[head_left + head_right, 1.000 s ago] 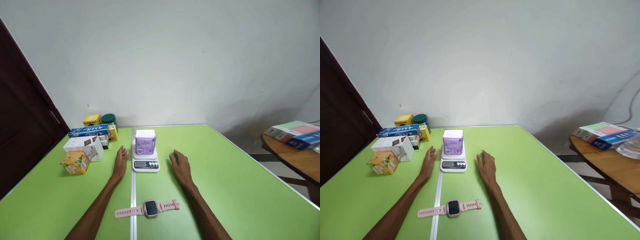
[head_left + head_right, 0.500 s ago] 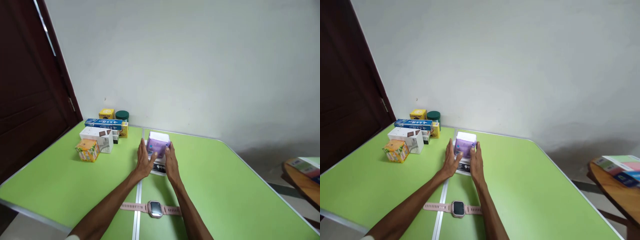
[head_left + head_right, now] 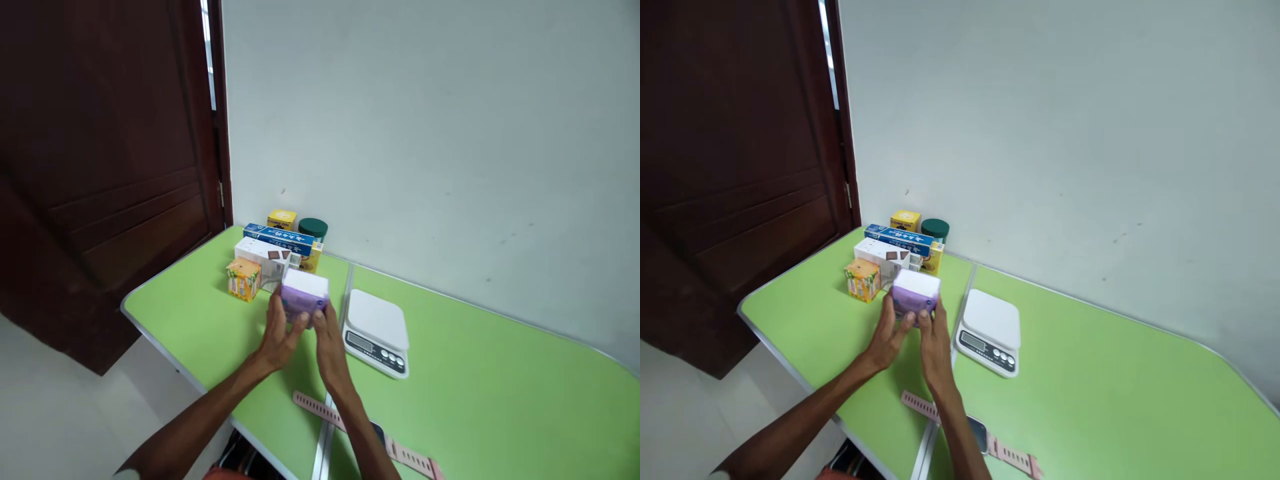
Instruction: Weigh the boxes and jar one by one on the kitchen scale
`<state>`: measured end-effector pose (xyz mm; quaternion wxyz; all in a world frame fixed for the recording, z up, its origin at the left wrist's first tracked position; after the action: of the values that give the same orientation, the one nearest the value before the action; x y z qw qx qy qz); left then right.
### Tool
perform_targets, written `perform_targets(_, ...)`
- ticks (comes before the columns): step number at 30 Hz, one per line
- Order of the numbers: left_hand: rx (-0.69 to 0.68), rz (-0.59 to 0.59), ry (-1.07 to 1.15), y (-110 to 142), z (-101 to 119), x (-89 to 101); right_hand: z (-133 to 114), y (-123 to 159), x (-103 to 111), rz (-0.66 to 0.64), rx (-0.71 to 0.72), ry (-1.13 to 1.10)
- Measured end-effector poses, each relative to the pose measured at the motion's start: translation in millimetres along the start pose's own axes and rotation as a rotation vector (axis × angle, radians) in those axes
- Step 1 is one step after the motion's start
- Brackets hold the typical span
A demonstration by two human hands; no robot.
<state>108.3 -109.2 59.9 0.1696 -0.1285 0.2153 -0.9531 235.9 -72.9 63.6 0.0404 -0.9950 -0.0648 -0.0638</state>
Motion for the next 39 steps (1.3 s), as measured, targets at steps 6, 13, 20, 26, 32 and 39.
perform_targets(6,0.005,0.074,-0.132,-10,-46,53.1,18,-15,-68,-0.099,0.027,0.016)
perform_targets(13,-0.009,0.099,-0.435,-26,-67,69.7,36,-28,-77,-0.05,0.083,0.046)
perform_targets(20,-0.055,0.226,-0.55,-29,-58,88.2,40,-30,-90,-0.042,0.11,0.095)
perform_targets(26,-0.164,0.348,-0.482,-28,-42,105.9,47,-13,-79,-0.03,0.052,0.109)
perform_targets(32,-0.02,0.456,-0.335,-49,-62,144.0,38,39,-101,-0.059,0.173,0.097)
perform_targets(39,0.092,0.277,-0.176,-81,-91,140.0,52,26,-185,-0.296,0.049,0.144)
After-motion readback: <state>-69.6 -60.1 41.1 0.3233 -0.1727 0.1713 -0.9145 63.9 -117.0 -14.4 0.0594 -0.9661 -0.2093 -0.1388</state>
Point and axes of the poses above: each hand's wrist, its own y-axis away from the middle knuckle, its own x-axis out of the back of the hand, z = x × y, the point moved 5 cm from there along -y, towards the middle knuckle, and after that the axes turned 10 degrees about -x, right-handed, at the moved point
